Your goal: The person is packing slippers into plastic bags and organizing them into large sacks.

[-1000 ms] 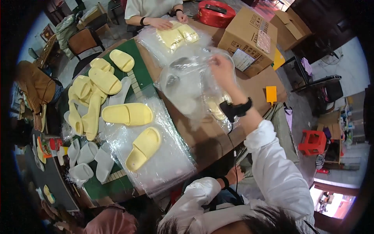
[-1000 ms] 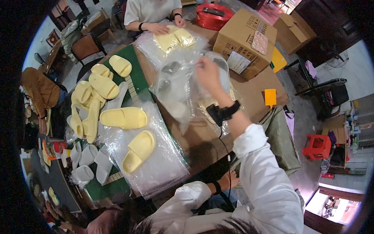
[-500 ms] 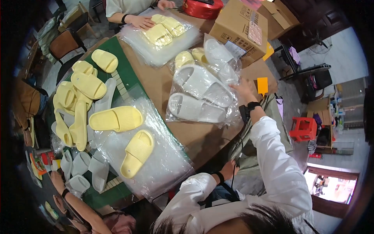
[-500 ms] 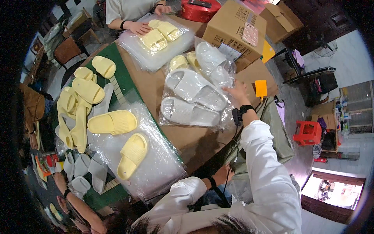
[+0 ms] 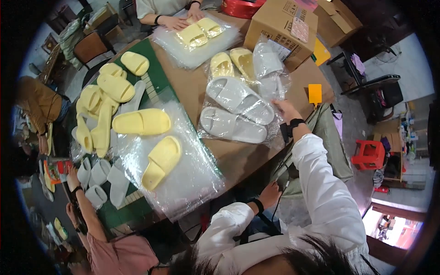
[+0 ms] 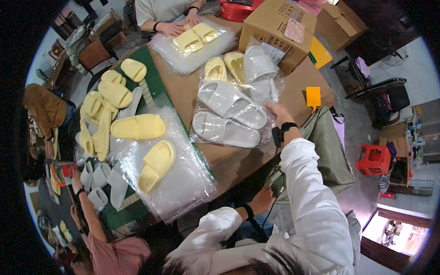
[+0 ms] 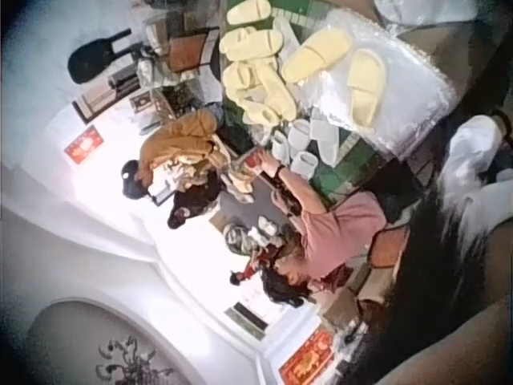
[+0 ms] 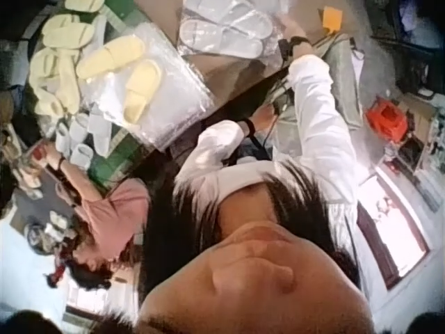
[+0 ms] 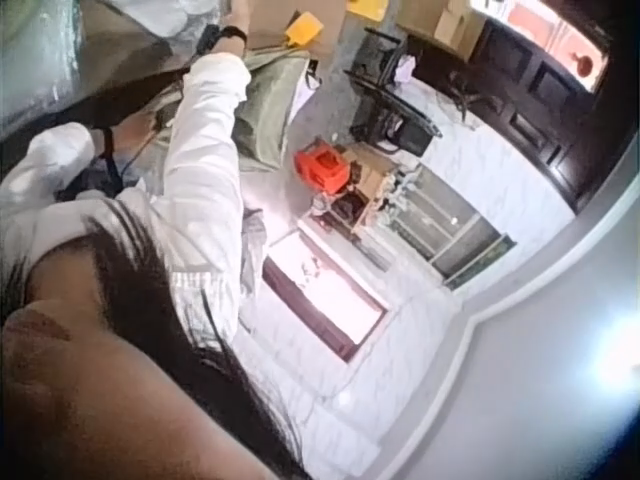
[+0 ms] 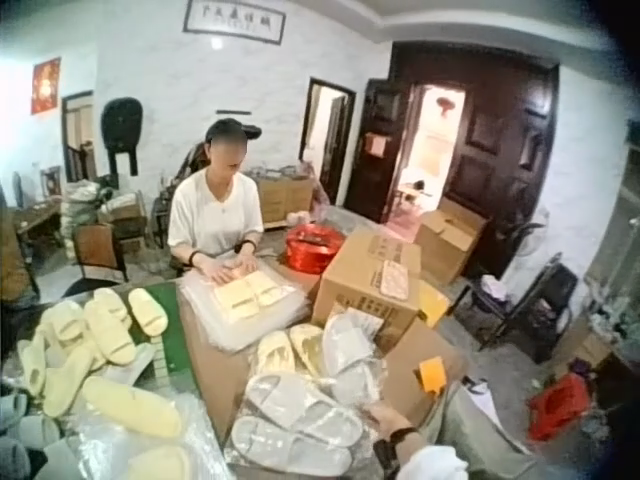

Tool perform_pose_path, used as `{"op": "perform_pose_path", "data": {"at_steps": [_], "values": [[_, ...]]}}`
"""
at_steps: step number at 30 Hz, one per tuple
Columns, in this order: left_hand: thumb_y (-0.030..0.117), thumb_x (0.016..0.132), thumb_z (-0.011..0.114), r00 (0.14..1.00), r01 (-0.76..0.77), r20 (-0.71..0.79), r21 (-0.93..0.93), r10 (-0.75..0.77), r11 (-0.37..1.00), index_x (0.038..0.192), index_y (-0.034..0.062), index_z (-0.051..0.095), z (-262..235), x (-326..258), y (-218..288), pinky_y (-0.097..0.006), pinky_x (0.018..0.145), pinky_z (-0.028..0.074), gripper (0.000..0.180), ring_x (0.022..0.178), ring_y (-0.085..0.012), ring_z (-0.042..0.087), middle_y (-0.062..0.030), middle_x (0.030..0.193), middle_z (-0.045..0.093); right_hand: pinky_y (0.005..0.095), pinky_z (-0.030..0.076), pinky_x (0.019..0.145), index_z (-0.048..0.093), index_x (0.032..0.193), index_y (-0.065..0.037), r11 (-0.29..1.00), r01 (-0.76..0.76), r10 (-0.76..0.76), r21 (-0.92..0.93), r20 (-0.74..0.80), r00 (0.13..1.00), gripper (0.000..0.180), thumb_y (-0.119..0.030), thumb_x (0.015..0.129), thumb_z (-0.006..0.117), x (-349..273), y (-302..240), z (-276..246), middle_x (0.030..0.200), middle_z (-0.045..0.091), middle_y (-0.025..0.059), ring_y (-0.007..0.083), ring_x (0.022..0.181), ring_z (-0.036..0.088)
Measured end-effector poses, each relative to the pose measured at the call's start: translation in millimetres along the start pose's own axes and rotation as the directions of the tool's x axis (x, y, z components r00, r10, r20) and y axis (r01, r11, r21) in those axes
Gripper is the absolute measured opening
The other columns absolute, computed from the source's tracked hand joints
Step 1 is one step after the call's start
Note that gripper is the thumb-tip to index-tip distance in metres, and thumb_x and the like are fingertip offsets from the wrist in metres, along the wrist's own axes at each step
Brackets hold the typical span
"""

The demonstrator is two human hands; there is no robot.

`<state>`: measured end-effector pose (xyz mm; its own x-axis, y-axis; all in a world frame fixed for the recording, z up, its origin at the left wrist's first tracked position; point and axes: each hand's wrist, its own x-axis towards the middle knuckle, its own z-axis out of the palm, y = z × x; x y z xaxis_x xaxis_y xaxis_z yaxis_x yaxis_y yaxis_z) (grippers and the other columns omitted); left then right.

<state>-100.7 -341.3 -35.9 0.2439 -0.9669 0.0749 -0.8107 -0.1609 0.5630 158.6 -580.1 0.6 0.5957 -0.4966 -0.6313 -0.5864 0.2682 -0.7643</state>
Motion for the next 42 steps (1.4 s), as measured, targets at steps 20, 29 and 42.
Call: {"op": "perform_pose_path", "data": {"at_steps": [20, 29, 42], "values": [[0.019, 0.088, 0.036, 0.823, 0.291, 0.356, 0.407, -0.443, 0.866, 0.12, 0.0186, 0.05, 1, 35, 29, -0.047, 0.094, 0.024, 0.035, 0.109, -0.033, 0.043, -0.016, 0.114, 0.051, 0.026, 0.044, 0.075, 0.051, 0.112, -0.001, 0.593, 0.621, -0.721, -0.512, 0.006, 0.693, 0.033, -0.017, 0.084, 0.05, -223, 97, -278, 0.099, 0.056, 0.0028, 0.0128, 0.09, 0.054], [0.025, 0.089, 0.04, 0.749, 0.389, 0.356, 0.447, -0.559, 0.806, 0.122, 0.0107, 0.049, 12, 52, 58, -0.054, 0.094, 0.019, 0.037, 0.118, -0.0391, 0.036, -0.018, 0.121, 0.048, 0.0285, 0.038, 0.045, 0.059, 0.09, -0.009, 0.982, -0.06, 0.015, -0.181, -0.241, 0.97, 0.018, -0.017, 0.078, 0.046, -251, 242, -403, 0.061, 0.051, -0.0008, 0.0141, 0.047, 0.045], [0.015, 0.089, 0.037, 0.694, 0.126, 0.651, 0.31, -0.307, 0.942, 0.13, 0.0195, 0.039, 17, 47, 73, -0.057, 0.1, 0.012, 0.041, 0.12, -0.0383, 0.036, -0.0123, 0.124, 0.048, 0.0382, 0.043, 0.08, 0.057, 0.106, -0.006, 0.474, 0.361, -0.568, -0.803, 0.035, 0.823, 0.035, -0.017, 0.073, 0.061, -174, 116, -162, 0.094, 0.057, 0.0174, 0.0333, 0.091, 0.055]]}}
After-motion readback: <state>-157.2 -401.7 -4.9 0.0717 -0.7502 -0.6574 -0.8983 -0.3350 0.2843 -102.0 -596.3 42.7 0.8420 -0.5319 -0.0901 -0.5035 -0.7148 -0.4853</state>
